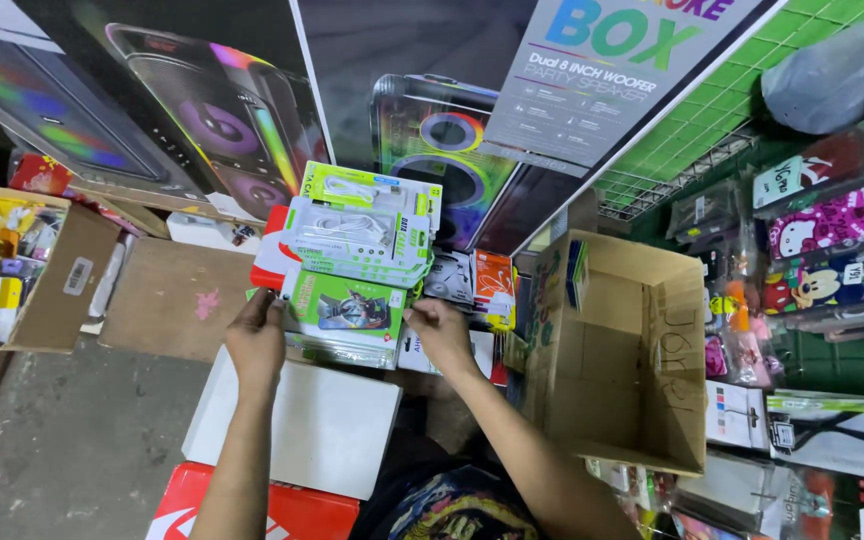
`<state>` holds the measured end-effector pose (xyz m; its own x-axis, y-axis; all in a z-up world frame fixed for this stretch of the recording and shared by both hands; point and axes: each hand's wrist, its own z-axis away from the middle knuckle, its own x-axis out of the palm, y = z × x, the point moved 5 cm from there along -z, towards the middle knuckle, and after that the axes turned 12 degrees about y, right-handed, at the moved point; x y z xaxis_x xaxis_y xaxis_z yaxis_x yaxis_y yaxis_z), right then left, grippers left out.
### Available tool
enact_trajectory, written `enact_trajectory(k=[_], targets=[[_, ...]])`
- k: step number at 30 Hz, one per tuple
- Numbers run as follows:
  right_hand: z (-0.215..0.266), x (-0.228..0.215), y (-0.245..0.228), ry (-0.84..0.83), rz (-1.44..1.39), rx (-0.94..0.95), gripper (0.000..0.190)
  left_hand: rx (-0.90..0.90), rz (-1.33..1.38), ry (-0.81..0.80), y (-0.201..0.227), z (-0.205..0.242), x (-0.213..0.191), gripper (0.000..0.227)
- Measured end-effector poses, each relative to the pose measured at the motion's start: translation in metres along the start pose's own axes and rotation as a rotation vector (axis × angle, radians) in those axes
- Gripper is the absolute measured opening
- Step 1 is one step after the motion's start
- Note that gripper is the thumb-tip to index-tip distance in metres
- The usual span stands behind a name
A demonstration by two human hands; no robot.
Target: Organize and sort various packaged electronic accessories into boxes and onto shelves.
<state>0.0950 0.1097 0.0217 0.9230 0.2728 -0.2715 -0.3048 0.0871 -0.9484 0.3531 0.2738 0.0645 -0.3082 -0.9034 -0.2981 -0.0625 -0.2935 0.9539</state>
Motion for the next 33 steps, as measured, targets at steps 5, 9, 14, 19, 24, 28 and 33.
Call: enact_trajectory(k=[5,9,14,19,24,28,33], targets=[[0.028,0.002,-0.022,-0.151,0.105,0.098,0.068,-0.226,0.15,-0.129,-0.026,-0.025,0.009,0.045],[0.046,0.021,-0.038,-0.309,0.177,0.097,0.08,-0.3,0.148,-0.247,-0.039,-0.03,0.019,0.051],[0.051,0.028,-0.046,-0.296,0.118,0.097,0.073,-0.318,0.167,-0.289,-0.051,-0.03,0.027,0.049],[0.048,0.028,-0.039,-0.266,0.181,0.061,0.07,-0.281,0.141,-0.29,-0.043,-0.024,0.024,0.048],[0.057,0.018,-0.078,-0.267,0.2,0.15,0.068,-0.221,0.067,-0.29,-0.028,-0.015,0.021,0.051],[0.051,0.022,-0.049,-0.241,0.259,0.089,0.069,-0.217,0.077,-0.28,-0.025,-0.016,0.023,0.051],[0.053,0.017,-0.063,-0.237,0.098,0.093,0.071,-0.273,0.181,-0.278,-0.036,-0.022,0.025,0.055]])
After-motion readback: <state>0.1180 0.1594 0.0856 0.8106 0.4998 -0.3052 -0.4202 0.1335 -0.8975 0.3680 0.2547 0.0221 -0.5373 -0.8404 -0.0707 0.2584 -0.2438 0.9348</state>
